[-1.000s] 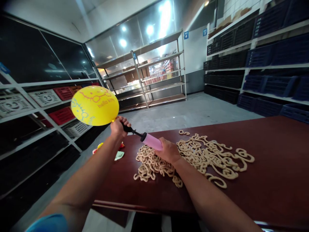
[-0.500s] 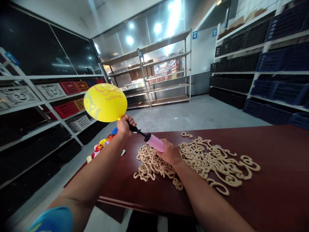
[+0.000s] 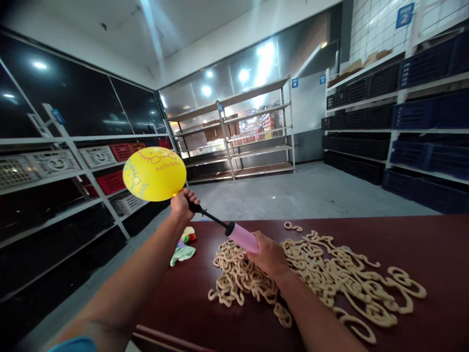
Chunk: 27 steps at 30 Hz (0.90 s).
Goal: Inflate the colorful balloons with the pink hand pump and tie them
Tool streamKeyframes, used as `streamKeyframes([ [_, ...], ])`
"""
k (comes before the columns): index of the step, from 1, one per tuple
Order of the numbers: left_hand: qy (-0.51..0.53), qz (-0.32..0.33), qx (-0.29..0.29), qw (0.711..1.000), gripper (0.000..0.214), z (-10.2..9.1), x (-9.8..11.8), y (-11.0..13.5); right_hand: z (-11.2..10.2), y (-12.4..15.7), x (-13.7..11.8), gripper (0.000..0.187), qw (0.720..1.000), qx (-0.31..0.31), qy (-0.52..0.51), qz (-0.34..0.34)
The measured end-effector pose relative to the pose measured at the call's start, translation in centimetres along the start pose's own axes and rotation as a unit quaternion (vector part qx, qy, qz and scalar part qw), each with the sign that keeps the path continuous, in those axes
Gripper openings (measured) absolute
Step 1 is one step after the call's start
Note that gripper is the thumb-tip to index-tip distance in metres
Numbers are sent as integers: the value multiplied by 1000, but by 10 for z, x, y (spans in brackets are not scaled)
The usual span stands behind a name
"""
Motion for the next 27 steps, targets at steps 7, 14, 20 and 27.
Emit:
streamKeyframes([
  [7,21,21,-9,1000,18,-3,9,-5,6,1,8,30,1000,22,8,9],
  [14,28,-50,-46,997,18,17,-82,31,1,3,-1,35,1000,13,-12,2],
  [20,1,-55,-49,997,19,25,-81,31,-4,2,-2,33,1000,21,-13,-8],
  [27,-8,10,-25,1000,17,15,15,-5,-5,-3,2,29,999,36,29,-17],
])
Point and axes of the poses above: each hand's wrist, its own y-axis away from the middle knuckle, its own z-axis out of the palm, x = y × z, the point moved 8 cm from there along -y, towards the middle knuckle, and after that the axes turned 2 degrees about -z, right-handed, at the moved point
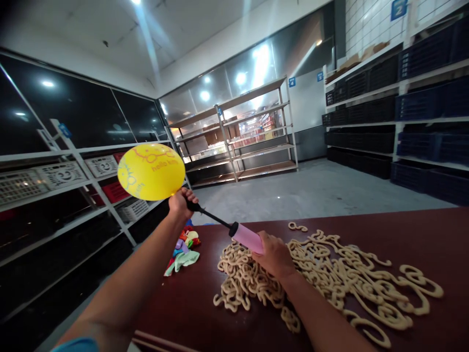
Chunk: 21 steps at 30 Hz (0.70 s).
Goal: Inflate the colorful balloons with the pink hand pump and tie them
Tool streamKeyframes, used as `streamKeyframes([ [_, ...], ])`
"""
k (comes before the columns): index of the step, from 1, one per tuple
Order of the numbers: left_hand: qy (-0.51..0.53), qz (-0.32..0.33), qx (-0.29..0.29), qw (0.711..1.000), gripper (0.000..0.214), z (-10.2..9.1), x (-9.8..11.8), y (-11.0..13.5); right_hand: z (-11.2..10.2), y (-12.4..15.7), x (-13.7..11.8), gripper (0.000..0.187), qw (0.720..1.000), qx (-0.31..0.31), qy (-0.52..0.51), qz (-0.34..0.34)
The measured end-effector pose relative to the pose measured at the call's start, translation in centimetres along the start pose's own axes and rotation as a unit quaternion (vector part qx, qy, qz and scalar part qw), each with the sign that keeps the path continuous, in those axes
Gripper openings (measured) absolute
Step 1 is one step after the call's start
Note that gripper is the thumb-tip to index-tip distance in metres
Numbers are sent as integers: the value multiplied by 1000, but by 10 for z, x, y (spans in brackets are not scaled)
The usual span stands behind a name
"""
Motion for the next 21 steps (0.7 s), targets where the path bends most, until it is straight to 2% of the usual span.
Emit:
streamKeyframes([
  [2,-1,13,1,1000,18,-2,15,-5,3,1,2,29,1000,4,7,5],
  [5,5,18,-3,1000,18,-2,10,-3,9,3,4,29,1000,-10,-1,21],
  [7,11,12,-13,1000,18,0,-9,5,11,5,5,29,999,-19,-12,28],
  [12,29,-50,-22,998,19,7,-82,35,7,6,0,32,999,-22,-31,18],
  [15,31,-73,-24,997,19,12,-107,46,6,6,-1,30,999,-26,-31,20],
  [18,18,-72,-16,997,18,10,-103,42,5,5,-2,31,999,-23,-34,12],
  [21,9,-52,9,999,17,-2,-74,25,4,4,-2,32,999,-23,-33,5],
])
Point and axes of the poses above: each hand's wrist, its own y-axis away from the middle knuckle, its own z-axis out of the palm, x = y × z, the point moved 8 cm from there along -y, towards the middle knuckle, and after that the axes turned 2 degrees about -z, right-handed, at the moved point
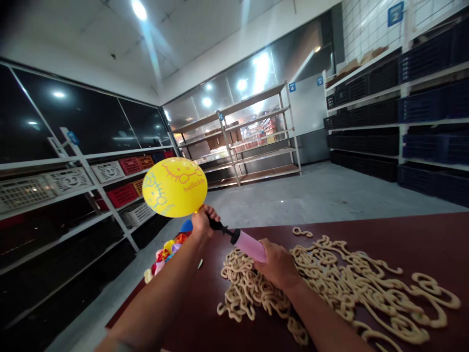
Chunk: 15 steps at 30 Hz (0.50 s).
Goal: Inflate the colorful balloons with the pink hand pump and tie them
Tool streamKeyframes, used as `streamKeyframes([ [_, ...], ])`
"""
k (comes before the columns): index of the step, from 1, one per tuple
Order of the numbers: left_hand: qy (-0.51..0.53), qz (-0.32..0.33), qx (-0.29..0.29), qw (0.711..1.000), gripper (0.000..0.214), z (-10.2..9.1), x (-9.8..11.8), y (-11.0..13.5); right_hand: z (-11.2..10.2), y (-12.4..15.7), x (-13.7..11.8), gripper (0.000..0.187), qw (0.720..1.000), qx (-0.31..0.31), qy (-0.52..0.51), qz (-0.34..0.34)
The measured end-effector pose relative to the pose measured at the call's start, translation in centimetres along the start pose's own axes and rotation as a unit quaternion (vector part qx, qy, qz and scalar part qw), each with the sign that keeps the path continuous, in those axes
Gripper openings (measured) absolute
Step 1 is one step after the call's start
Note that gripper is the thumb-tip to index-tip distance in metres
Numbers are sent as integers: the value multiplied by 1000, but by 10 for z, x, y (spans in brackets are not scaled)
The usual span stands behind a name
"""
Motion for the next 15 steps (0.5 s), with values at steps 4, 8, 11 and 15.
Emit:
streamKeyframes([
  [4,0,31,22,999,16,-14,59,-21,1,-2,4,30,1000,1,10,6],
  [8,2,52,28,998,18,-20,88,-28,6,-1,5,31,1000,6,22,12],
  [11,16,50,26,998,18,-21,70,-24,9,2,4,32,1000,1,20,14],
  [15,37,4,16,999,18,-13,7,-6,8,3,2,32,1000,-2,21,7],
])
Point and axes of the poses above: each hand's wrist, its own y-axis away from the middle knuckle, its own z-axis out of the palm, x = y × z, the point moved 8 cm from there along -y, towards the middle knuckle, and after that the axes turned 2 degrees about -z, right-handed, at the moved point
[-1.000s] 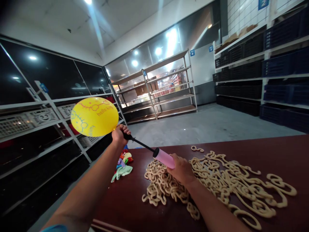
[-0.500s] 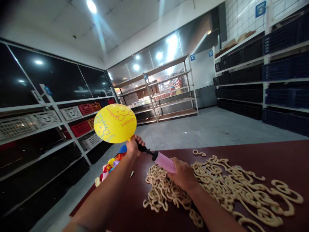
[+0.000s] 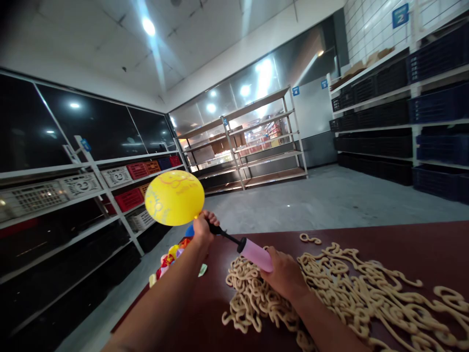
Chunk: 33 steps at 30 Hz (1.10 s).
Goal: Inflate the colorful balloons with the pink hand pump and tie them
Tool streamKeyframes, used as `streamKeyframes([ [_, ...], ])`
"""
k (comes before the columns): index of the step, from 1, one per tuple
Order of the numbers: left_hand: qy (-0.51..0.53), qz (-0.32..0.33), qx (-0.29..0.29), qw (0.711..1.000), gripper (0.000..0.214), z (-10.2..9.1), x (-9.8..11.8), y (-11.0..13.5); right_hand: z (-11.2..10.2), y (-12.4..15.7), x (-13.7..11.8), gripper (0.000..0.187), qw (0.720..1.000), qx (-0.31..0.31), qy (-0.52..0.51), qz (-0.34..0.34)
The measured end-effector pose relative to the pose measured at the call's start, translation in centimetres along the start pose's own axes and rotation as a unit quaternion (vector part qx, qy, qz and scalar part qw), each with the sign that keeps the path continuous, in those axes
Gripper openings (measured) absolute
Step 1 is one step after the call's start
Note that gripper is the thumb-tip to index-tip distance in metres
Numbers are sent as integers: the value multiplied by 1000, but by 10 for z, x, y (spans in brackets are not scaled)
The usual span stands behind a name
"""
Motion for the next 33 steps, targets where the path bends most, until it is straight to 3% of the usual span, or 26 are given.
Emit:
streamKeyframes([
  [4,4,-36,-5,999,17,8,-48,19,-2,0,0,30,1000,-2,1,4],
  [7,-11,-33,0,999,15,12,-47,21,-3,-1,0,30,1000,-5,-9,2],
  [10,-25,-16,8,1000,15,10,-18,10,-7,-3,1,30,1000,3,-10,-5],
  [16,-24,36,12,999,17,3,69,-19,-12,-7,0,28,999,27,15,-27],
  [19,-31,50,18,998,17,1,85,-24,-9,-6,0,28,999,31,17,-19],
  [22,-21,44,18,999,16,2,65,-19,-6,-4,0,28,1000,24,18,-4],
  [29,-17,-25,4,1000,15,10,-37,13,-5,0,-3,29,1000,0,11,9],
  [31,-23,-27,4,999,14,12,-48,19,-5,0,-3,30,1000,-5,5,11],
  [33,-32,-21,9,999,14,12,-45,19,-6,0,-4,30,1000,-8,-6,9],
])
Point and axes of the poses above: each hand's wrist, its own y-axis away from the middle knuckle, its own z-axis out of the palm, x = y × z, the point moved 8 cm from there along -y, towards the middle knuckle, and after that the axes turned 2 degrees about -z, right-handed, at the moved point
